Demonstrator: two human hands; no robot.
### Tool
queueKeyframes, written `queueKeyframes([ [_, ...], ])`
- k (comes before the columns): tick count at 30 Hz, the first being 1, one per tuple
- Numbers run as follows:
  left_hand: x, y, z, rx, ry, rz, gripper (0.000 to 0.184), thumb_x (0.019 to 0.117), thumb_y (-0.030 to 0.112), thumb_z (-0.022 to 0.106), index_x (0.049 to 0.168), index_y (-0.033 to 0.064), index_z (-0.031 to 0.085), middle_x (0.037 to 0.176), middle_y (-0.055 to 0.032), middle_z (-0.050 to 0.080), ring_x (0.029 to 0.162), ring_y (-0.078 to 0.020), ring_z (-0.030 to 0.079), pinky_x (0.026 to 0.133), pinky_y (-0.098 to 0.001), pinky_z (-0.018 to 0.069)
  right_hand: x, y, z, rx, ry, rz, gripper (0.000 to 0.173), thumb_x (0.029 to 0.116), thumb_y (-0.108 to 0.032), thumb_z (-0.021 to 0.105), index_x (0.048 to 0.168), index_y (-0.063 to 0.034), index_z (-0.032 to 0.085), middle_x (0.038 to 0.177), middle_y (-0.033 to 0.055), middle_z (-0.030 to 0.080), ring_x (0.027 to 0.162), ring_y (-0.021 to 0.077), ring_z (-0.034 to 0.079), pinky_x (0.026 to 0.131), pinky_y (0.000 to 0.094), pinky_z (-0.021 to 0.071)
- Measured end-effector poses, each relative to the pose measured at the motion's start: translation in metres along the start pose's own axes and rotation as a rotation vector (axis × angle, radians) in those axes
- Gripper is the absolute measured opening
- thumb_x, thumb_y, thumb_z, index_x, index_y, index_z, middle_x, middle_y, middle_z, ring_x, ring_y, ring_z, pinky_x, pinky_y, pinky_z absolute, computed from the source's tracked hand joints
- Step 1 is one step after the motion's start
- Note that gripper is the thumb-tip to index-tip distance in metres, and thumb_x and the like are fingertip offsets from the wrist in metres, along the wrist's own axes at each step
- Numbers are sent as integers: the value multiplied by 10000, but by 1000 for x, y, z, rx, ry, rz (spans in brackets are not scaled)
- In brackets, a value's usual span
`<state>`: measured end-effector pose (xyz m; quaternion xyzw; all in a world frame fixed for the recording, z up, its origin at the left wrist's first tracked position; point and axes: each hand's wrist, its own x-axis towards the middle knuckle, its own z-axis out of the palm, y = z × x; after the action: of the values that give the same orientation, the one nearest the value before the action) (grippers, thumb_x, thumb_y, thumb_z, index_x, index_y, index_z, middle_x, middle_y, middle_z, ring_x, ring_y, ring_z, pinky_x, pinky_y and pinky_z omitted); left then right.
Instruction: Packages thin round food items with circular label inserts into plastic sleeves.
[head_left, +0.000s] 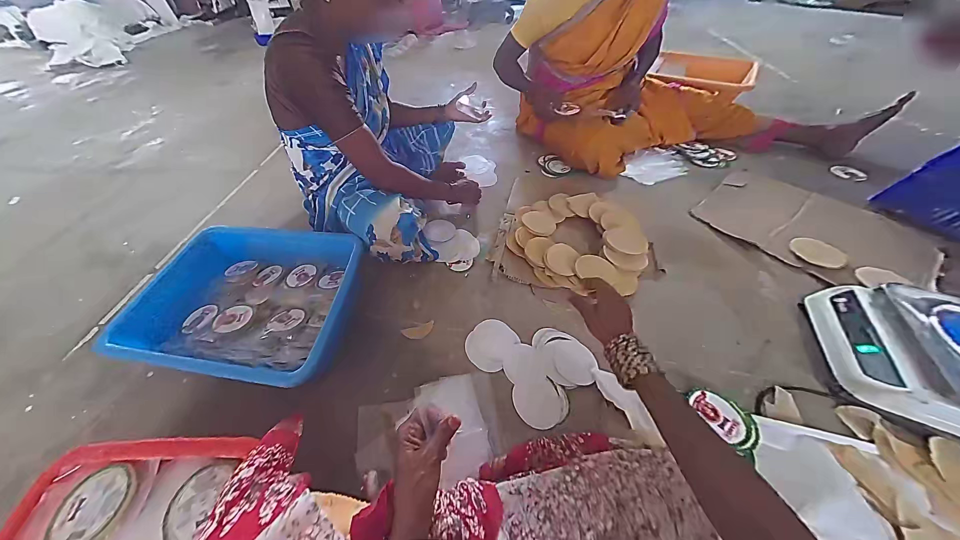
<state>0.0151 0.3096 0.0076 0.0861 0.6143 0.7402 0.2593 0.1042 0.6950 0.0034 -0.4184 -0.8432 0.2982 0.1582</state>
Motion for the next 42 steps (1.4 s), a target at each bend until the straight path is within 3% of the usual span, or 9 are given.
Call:
queueKeyframes([
  [5, 3, -10, -5, 57, -39, 3, 138, 941, -36, 610, 890, 64, 690, 728, 41, 693, 641, -31, 643, 619, -200, 546, 79, 31, -10, -296, -61, 190, 728, 955, -373, 677, 1503, 37, 430, 1518, 331, 431, 1404, 515, 416, 1125, 655, 345],
  [11, 5, -19, -9, 85, -112, -17, 152, 969, -7, 594, 913, 107, 678, 749, 60, 690, 674, -34, 643, 669, -222, 551, 109, 48, 4, -448, -120, 172, 767, 860, -328, 807, 1439, 71, 498, 1479, 353, 453, 1375, 548, 414, 1036, 708, 389],
  [18, 4, -20, -6, 94, -143, -66, 161, 967, -9, 588, 914, 97, 697, 748, 56, 690, 692, -39, 641, 693, -226, 546, 113, 44, -19, -488, -267, 161, 612, 956, -407, 663, 1363, 40, 575, 1410, 335, 539, 1329, 519, 500, 1071, 684, 382],
  [23, 5, -23, -7, 94, -147, -53, 167, 977, 4, 583, 911, 105, 698, 746, 56, 687, 691, -35, 637, 693, -225, 543, 110, 42, -28, -527, -205, 129, 337, 1023, -198, 558, 1255, 35, 631, 1181, 331, 658, 1152, 520, 623, 941, 694, 468],
  [26, 5, -21, -7, 85, -147, -41, 175, 979, -6, 569, 910, 96, 693, 743, 51, 683, 695, -42, 638, 697, -227, 544, 97, 38, -47, -495, -104, 190, 360, 1051, -135, 494, 1365, 18, 580, 1169, 360, 652, 1132, 556, 619, 933, 704, 468],
  [30, 3, -12, -3, 74, -126, -47, 182, 968, -17, 559, 908, 94, 689, 731, 54, 679, 683, -55, 650, 700, -244, 564, 31, 29, -84, -171, 108, 80, 342, 1061, -143, 519, 1336, 41, 606, 1145, 356, 663, 1124, 532, 630, 990, 690, 439],
  [34, -1, -10, -3, 33, -110, -23, 181, 967, 0, 599, 893, 110, 722, 738, 47, 704, 671, -50, 659, 690, -234, 575, -105, 18, -113, -145, 212, -138, 385, 1036, -206, 515, 1301, 44, 637, 961, 300, 712, 883, 474, 709, 787, 675, 516],
  [37, -2, -8, 0, 12, -128, 20, 173, 963, 11, 600, 873, 107, 713, 717, 32, 689, 656, -59, 649, 678, -222, 562, -201, 15, -120, -227, 303, -147, 446, 1028, -273, 490, 1271, 62, 656, 934, 269, 731, 813, 435, 729, 704, 640, 541],
  [42, -5, -7, 2, 35, -135, 58, 184, 962, 14, 580, 875, 103, 716, 707, 42, 692, 639, -51, 648, 662, -206, 562, -325, 26, -83, -432, 279, -267, 374, 953, -78, 476, 1232, 36, 698, 1222, 209, 722, 1107, 396, 713, 958, 562, 558],
])
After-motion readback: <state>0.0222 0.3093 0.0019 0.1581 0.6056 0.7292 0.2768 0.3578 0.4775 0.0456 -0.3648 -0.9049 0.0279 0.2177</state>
